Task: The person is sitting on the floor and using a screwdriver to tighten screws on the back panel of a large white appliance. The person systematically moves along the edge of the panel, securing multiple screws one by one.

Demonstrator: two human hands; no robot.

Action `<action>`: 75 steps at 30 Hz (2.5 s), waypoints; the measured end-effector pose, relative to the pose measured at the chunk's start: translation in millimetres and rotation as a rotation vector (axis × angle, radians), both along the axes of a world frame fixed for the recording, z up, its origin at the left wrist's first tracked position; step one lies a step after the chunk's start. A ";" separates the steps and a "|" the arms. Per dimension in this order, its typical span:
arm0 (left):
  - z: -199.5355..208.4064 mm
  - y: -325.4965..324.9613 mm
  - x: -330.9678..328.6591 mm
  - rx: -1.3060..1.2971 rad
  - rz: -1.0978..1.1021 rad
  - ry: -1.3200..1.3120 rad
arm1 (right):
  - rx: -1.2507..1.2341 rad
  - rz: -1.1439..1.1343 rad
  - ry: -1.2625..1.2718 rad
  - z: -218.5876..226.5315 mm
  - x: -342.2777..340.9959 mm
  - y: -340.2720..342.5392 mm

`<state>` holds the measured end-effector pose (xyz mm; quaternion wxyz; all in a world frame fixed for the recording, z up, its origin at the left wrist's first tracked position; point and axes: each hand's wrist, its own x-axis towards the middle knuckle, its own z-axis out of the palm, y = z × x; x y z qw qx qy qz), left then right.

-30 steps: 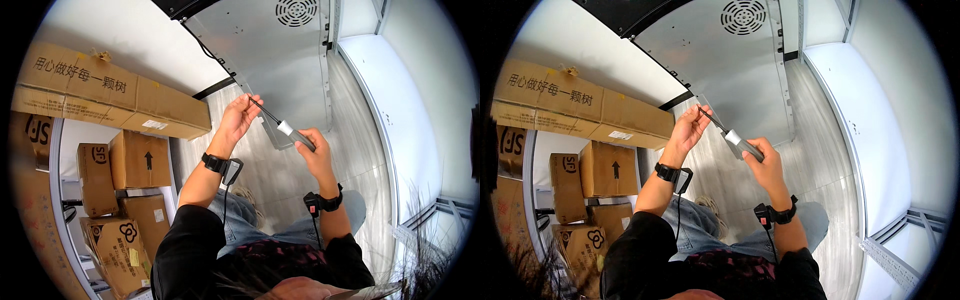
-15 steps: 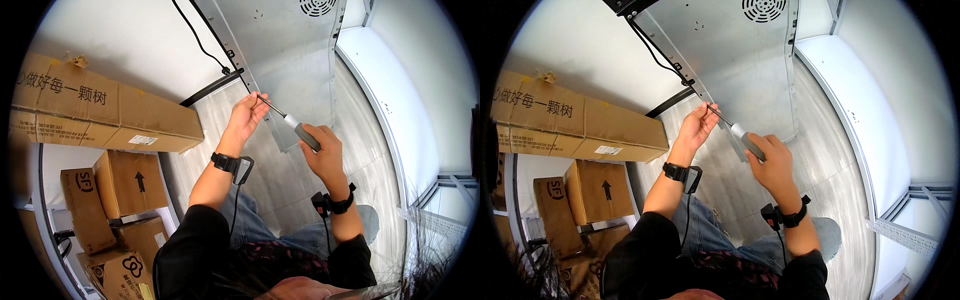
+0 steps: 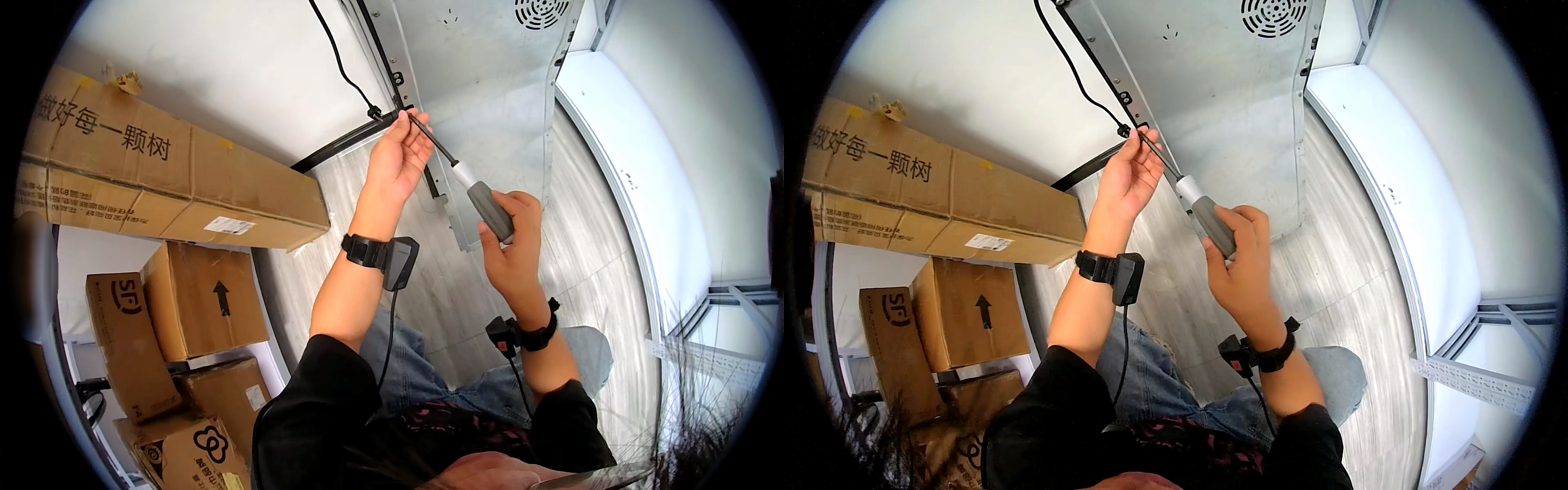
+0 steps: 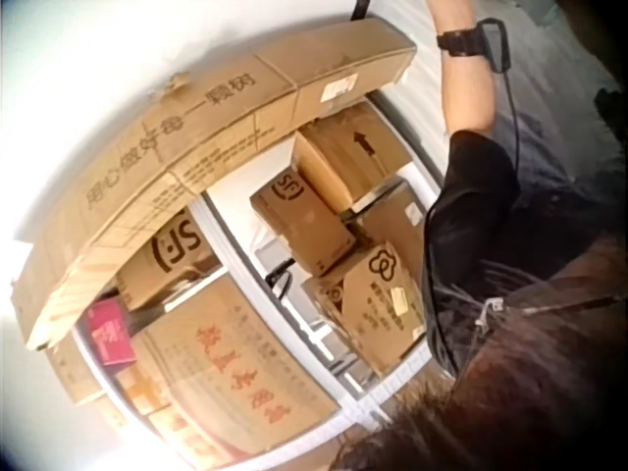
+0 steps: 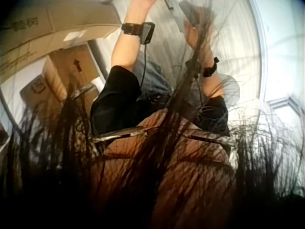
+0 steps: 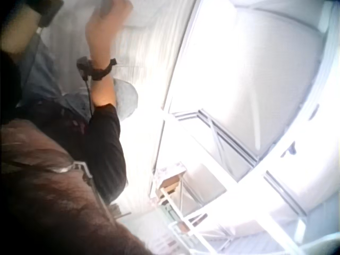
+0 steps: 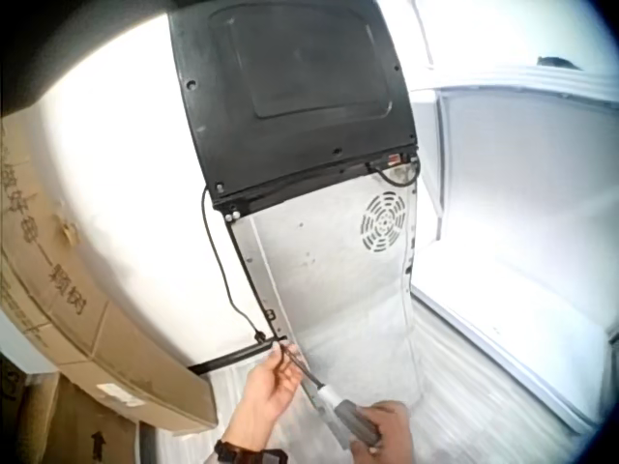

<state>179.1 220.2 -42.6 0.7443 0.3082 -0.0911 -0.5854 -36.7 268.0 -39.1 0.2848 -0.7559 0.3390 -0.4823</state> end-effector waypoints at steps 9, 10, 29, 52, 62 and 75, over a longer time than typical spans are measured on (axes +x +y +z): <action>5.0 -10.9 -1.7 -0.029 -0.037 -0.008 | -0.042 -0.077 0.024 5.5 21.1 13.7; 4.2 -12.3 -0.4 -0.016 -0.035 -0.005 | -0.041 -0.080 0.028 6.0 22.9 14.3; 1.3 -16.0 8.1 0.017 -0.024 0.120 | -0.086 -0.129 0.025 19.8 33.3 17.9; -6.3 6.0 -8.2 -0.152 -0.153 -0.147 | -0.173 -0.124 -0.028 13.6 30.1 8.5; 2.3 6.5 -14.8 -0.174 -0.152 -0.170 | -0.106 -0.163 -0.044 17.8 32.4 10.4; 10.7 2.7 -4.6 -0.082 -0.171 -0.232 | -0.020 -0.232 -0.040 9.2 46.2 21.0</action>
